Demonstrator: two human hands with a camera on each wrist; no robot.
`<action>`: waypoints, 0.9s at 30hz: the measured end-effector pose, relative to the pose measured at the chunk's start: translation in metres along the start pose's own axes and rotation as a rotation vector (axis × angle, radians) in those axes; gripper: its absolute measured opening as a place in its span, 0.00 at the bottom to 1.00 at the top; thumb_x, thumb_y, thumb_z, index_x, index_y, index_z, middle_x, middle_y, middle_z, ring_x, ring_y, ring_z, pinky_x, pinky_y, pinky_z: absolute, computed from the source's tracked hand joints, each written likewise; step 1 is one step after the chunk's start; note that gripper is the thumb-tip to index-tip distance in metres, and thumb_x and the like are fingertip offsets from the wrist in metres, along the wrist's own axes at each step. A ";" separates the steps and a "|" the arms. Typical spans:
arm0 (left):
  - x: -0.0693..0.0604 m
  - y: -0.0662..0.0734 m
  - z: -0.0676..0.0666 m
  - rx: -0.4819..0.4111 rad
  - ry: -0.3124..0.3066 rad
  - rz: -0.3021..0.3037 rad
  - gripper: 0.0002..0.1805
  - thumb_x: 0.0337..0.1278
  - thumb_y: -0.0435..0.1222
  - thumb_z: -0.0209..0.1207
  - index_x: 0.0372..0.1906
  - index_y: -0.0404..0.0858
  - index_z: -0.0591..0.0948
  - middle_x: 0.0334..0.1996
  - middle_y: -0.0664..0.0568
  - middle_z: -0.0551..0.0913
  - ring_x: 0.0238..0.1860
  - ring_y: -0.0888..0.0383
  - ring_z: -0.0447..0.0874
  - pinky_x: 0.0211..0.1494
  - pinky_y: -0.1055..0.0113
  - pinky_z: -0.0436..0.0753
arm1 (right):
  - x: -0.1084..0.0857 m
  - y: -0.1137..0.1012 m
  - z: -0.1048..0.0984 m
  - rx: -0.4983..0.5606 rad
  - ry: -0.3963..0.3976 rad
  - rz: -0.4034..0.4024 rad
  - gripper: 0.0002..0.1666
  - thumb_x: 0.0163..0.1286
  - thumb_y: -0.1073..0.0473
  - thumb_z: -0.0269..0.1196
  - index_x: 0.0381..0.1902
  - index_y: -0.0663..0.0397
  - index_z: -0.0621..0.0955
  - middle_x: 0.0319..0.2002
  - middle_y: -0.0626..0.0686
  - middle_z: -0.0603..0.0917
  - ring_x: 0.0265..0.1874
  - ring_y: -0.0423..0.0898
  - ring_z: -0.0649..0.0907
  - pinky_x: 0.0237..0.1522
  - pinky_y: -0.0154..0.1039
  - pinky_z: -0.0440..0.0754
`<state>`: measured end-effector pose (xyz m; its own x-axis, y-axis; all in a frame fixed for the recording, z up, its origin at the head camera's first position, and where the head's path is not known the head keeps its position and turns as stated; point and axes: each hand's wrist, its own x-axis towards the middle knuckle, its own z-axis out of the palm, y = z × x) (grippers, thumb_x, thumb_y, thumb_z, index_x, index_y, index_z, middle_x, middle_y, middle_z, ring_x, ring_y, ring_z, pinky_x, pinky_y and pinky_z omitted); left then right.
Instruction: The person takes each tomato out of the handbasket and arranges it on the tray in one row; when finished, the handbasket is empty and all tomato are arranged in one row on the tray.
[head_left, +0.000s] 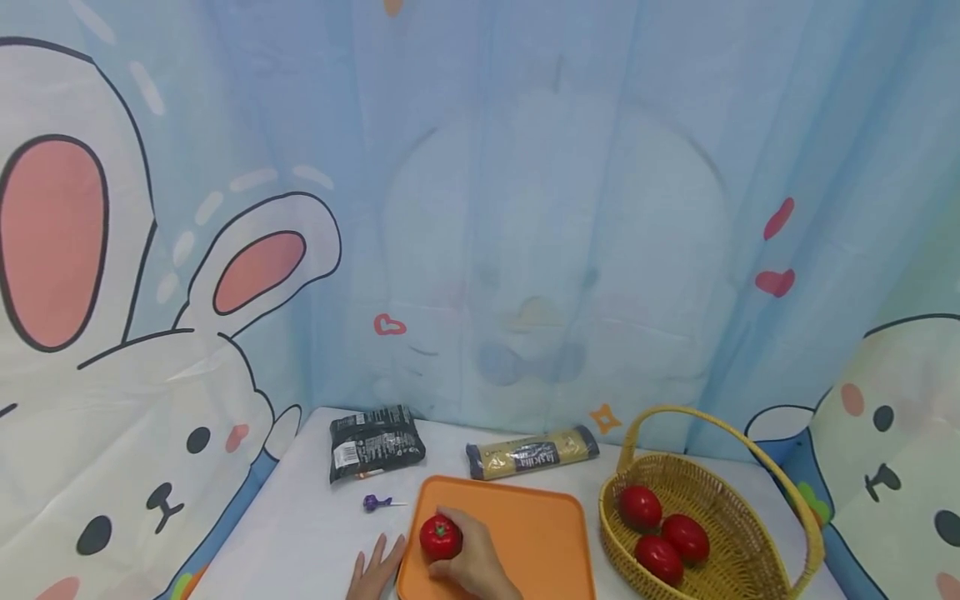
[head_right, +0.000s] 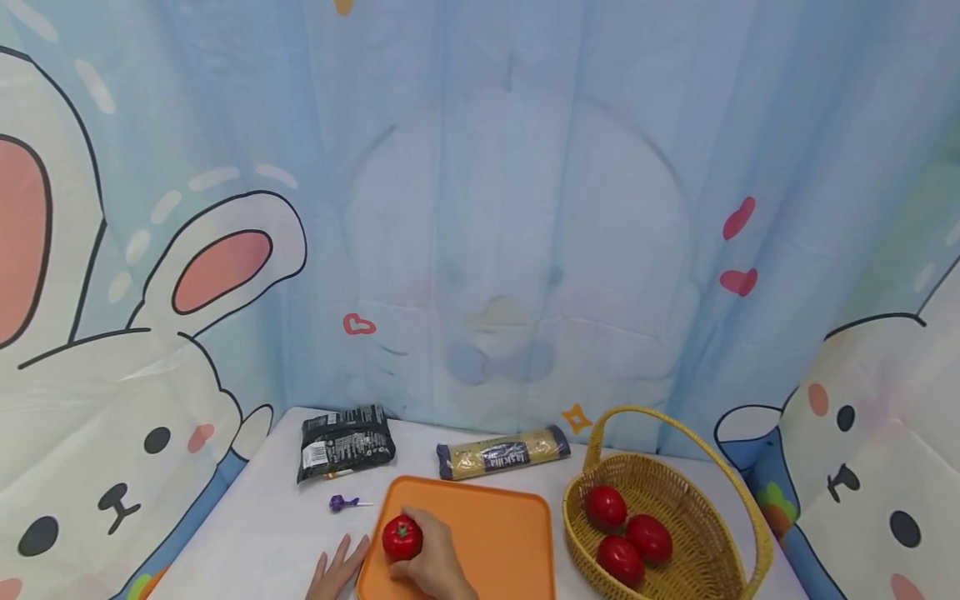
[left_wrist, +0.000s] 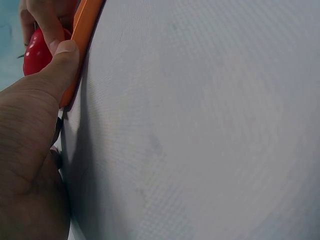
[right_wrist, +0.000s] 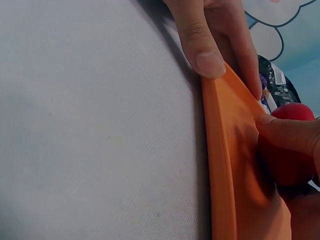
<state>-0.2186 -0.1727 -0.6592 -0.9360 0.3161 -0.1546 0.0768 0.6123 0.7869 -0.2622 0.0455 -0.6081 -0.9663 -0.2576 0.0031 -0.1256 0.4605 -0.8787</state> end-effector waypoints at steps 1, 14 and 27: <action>0.000 0.000 0.000 -0.003 -0.003 -0.003 0.62 0.56 0.64 0.73 0.85 0.33 0.60 0.83 0.35 0.62 0.83 0.23 0.44 0.84 0.21 0.34 | 0.000 0.000 0.000 -0.003 0.003 0.002 0.49 0.48 0.70 0.86 0.69 0.60 0.81 0.64 0.63 0.84 0.64 0.66 0.81 0.71 0.73 0.79; 0.001 -0.001 0.000 -0.034 -0.032 -0.007 0.61 0.58 0.64 0.72 0.85 0.32 0.60 0.83 0.34 0.61 0.83 0.23 0.43 0.84 0.22 0.33 | 0.007 0.000 0.004 -0.020 0.038 -0.001 0.48 0.47 0.71 0.86 0.68 0.60 0.81 0.63 0.64 0.84 0.65 0.67 0.81 0.71 0.73 0.79; -0.002 0.006 -0.003 -0.027 -0.028 -0.060 0.62 0.56 0.65 0.72 0.85 0.34 0.61 0.83 0.34 0.61 0.84 0.24 0.43 0.85 0.23 0.32 | 0.000 -0.003 -0.003 0.035 0.032 -0.045 0.54 0.43 0.71 0.86 0.71 0.63 0.78 0.65 0.65 0.83 0.67 0.67 0.80 0.73 0.70 0.78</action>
<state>-0.2171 -0.1722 -0.6518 -0.9286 0.3002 -0.2180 0.0116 0.6108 0.7917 -0.2628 0.0466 -0.6042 -0.9666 -0.2496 0.0581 -0.1619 0.4187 -0.8936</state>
